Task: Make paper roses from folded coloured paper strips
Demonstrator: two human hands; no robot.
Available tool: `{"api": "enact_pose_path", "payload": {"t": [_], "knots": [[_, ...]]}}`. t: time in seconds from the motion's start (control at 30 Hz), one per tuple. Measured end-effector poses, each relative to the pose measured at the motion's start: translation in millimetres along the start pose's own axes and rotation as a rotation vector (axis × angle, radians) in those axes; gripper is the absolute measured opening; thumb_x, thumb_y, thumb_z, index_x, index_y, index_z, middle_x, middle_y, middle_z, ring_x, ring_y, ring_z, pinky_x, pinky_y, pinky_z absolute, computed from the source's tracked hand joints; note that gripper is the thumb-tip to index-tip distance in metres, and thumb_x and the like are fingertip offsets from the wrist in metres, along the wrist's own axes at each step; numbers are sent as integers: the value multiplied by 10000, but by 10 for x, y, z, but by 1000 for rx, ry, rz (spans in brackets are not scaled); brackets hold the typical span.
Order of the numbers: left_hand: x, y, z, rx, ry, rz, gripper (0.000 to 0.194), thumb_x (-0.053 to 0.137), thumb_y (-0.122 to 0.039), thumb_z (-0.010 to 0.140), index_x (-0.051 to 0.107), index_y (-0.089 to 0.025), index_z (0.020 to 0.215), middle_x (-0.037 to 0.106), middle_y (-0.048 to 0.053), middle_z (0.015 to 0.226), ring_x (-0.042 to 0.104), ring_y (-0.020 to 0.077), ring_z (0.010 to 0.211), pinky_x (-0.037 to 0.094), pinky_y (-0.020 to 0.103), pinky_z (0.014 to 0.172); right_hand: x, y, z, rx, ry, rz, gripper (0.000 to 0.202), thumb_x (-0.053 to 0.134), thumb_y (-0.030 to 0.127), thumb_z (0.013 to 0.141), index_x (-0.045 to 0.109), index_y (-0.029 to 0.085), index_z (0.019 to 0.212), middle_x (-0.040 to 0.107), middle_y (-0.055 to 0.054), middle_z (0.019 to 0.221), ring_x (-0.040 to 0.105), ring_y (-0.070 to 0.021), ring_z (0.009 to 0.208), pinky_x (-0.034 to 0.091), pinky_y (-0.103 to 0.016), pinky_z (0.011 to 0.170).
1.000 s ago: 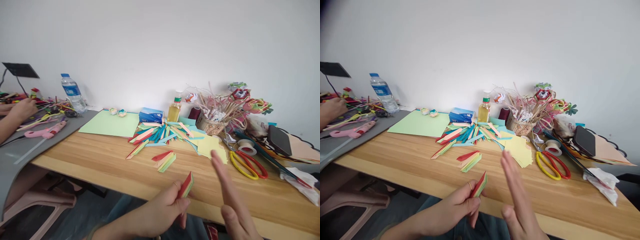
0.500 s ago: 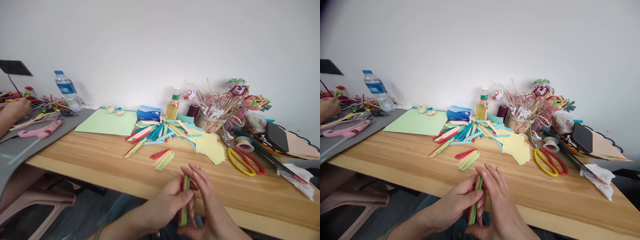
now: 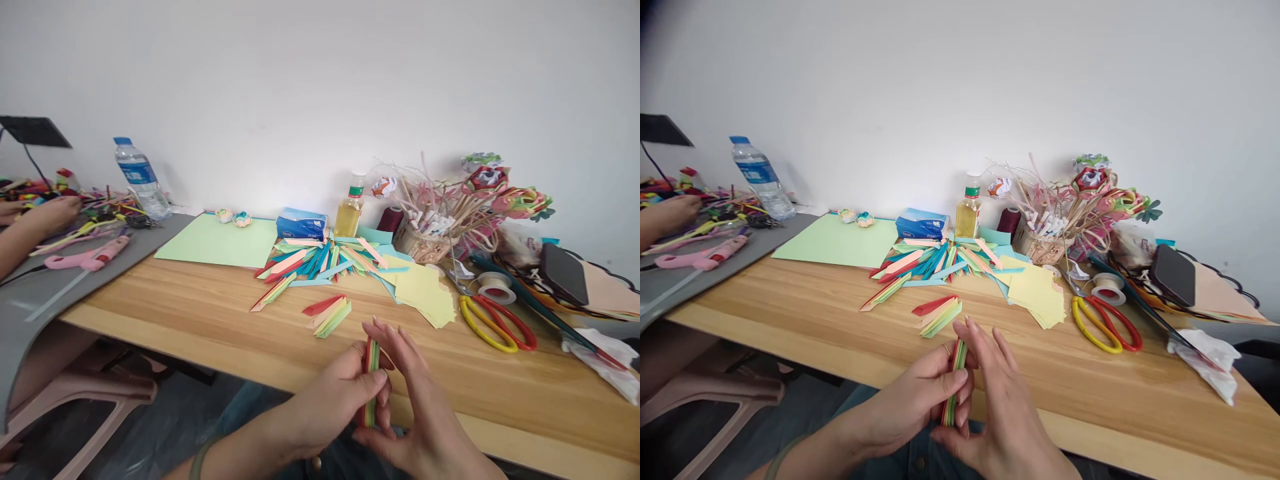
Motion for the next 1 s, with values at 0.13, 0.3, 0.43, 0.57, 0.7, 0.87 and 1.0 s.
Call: {"api": "enact_pose_path", "payload": {"t": [0.13, 0.3, 0.43, 0.57, 0.7, 0.87, 1.0], "knots": [[-16, 6, 8, 11, -26, -37, 320, 570, -419, 765, 471, -154, 914, 421, -55, 635, 421, 67, 531, 382, 234, 538, 9, -22, 16, 27, 32, -2, 998, 708, 339, 684, 50, 206, 1423, 318, -166, 1429, 253, -294, 1333, 224, -525, 1067], [15, -14, 10, 4, -14, -72, 386, 609, -460, 723, 465, -156, 914, 440, -48, 662, 455, 69, 550, 381, 241, 559, 7, -6, 20, 35, 27, 4, 1045, 727, 423, 656, 46, 228, 1425, 306, -163, 1435, 280, -317, 1319, 246, -519, 1061], [50, -25, 12, 34, 11, -35, 390, 577, -483, 742, 450, -161, 922, 429, -56, 646, 414, 50, 496, 357, 224, 529, 29, -15, 5, -9, -21, -40, 1017, 697, 451, 683, 41, 223, 1426, 378, -164, 1394, 324, -317, 1299, 241, -530, 1059], [27, -15, 16, 60, 13, 28, 359, 532, -502, 770, 425, -172, 863, 373, -73, 603, 308, 44, 461, 374, 223, 514, -31, -35, -10, 8, 6, 16, 1040, 680, 542, 657, 53, 246, 1432, 341, -153, 1417, 329, -324, 1294, 295, -510, 1038], [-30, -43, -11, 62, 10, 149, 336, 482, -495, 808, 410, -173, 871, 383, -56, 669, 319, 50, 496, 374, 229, 546, -215, -104, 30, 131, -121, 218, 631, 469, 560, 824, 308, 287, 1370, 393, -112, 1367, 440, -270, 1208, 464, -374, 892], [-31, -45, -68, 38, 44, 346, 228, 367, -399, 889, 393, -173, 868, 404, -42, 690, 357, 68, 545, 332, 240, 571, -282, -129, 165, 290, -162, 318, 390, 552, 399, 834, 555, 221, 1182, 554, 7, 674, 540, -126, 606, 473, -227, 558], [-39, 7, -68, -22, 53, 440, 203, 351, -346, 894, 424, -172, 820, 419, -32, 687, 367, 83, 574, 324, 238, 558, -236, -50, 252, 332, 10, 453, 270, 548, 414, 830, 657, 173, 881, 567, -3, 630, 521, -120, 558, 432, -224, 498]]}}
Point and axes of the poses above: each hand's wrist, its own z-axis towards the middle knuckle, its own x-axis out of the palm, y = z × x, the point moved 2 cm from there along z, towards the middle knuckle
